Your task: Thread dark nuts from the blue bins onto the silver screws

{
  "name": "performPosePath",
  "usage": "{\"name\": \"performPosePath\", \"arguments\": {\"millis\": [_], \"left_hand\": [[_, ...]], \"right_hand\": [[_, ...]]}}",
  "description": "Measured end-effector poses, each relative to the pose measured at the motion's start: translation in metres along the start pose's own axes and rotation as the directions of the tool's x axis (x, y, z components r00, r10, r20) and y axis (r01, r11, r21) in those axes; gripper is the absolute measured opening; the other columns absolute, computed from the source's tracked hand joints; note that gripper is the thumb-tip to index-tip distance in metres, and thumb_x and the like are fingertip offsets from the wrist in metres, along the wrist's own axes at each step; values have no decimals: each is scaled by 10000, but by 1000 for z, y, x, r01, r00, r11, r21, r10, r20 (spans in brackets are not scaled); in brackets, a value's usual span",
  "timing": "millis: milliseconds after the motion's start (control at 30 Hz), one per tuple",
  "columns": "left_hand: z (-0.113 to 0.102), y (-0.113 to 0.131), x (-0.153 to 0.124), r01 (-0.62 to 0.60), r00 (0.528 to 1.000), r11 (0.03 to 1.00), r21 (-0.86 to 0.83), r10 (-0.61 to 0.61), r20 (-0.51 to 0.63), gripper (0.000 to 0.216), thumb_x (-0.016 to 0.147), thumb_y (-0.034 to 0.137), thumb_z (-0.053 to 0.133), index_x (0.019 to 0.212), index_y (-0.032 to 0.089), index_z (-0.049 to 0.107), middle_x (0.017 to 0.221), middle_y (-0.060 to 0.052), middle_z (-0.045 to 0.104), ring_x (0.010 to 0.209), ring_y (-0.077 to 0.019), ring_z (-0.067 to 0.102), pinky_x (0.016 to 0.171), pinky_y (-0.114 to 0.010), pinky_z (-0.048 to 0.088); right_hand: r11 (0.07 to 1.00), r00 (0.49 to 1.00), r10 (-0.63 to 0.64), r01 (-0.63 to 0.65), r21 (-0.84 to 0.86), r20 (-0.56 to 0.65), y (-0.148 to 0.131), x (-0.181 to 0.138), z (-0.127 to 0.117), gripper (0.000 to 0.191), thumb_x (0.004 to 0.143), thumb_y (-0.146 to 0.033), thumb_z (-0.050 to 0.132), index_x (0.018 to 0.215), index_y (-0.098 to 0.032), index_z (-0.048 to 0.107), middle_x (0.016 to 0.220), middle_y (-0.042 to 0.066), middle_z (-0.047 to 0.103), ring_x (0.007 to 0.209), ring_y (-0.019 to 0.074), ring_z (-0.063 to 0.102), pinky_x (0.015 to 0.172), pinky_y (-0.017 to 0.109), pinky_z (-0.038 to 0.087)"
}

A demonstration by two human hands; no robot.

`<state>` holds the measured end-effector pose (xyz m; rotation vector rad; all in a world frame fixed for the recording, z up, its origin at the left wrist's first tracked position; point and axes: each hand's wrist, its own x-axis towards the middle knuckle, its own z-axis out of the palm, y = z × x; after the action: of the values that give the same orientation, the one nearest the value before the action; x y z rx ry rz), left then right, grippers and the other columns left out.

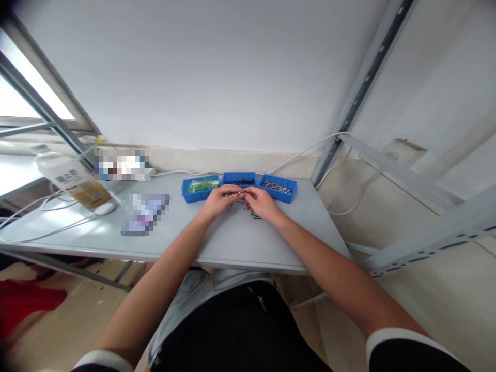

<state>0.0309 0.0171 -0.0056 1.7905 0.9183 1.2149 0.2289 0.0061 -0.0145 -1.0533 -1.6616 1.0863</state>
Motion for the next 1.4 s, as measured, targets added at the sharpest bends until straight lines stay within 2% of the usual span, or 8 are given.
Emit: {"name": "performPosePath", "arguments": {"millis": [133,333,533,800,1000,1167,1300,1400], "left_hand": [[0,-1,0,-16,1000,1000,8,16,6,263,816,439,815,981,236,844,1155,-104,769,1156,-270,675,1080,-426,495],[1,1,0,9,1000,1000,4,-9,4,298,839,468,787,1011,230,840,1165,-109,767,1153,-271,676,1053,-421,510],[-1,3,-1,66,998,998,8,-66,4,363,866,547,735,958,212,839,1086,-95,781,1047,-260,693,960,-383,531],[0,4,0,80,996,996,39,-82,29,466,910,607,637,841,177,804,925,-77,772,908,-229,679,841,-331,535],[1,6,-2,124,992,992,-14,-124,-12,426,850,581,733,958,176,815,1027,-94,782,955,-239,694,886,-351,530],[3,4,-2,112,993,991,-78,-115,-33,389,787,478,824,1018,166,796,1080,-114,779,1000,-243,701,943,-380,531],[2,2,-2,93,996,993,-69,-94,-2,344,804,436,808,1017,165,793,1022,-99,784,948,-228,708,936,-377,534],[1,1,-1,76,997,997,-29,-76,17,332,811,423,803,1030,173,804,1035,-98,784,960,-234,709,931,-374,534]], "right_hand": [[1000,1000,3,-3,-9,14,-2,-1,0,335,932,-468,650,1111,-195,724,736,16,690,505,101,557,457,219,481],[999,996,10,-14,51,84,-2,-2,4,370,895,-550,682,958,-186,714,877,68,737,658,142,647,469,215,481],[1000,997,24,-24,7,75,-10,-5,3,391,887,-568,671,839,-181,690,765,46,722,566,114,587,456,208,414],[1000,996,7,-8,13,83,-11,-5,3,401,901,-582,655,871,-186,713,776,51,716,626,140,613,476,222,434],[999,997,17,-14,-33,71,-15,-7,3,369,897,-548,653,850,-187,712,745,43,711,621,139,617,492,222,431],[996,999,0,5,-94,49,-14,-7,1,299,904,-458,642,825,-177,704,702,27,693,593,129,602,543,236,464],[996,1000,-11,12,-89,13,-10,-4,0,277,916,-440,636,931,-177,723,766,32,718,611,124,623,546,228,471],[997,1000,-7,5,-74,-21,-10,-2,0,277,916,-421,648,1021,-179,732,723,20,699,611,130,625,555,231,487]]}}
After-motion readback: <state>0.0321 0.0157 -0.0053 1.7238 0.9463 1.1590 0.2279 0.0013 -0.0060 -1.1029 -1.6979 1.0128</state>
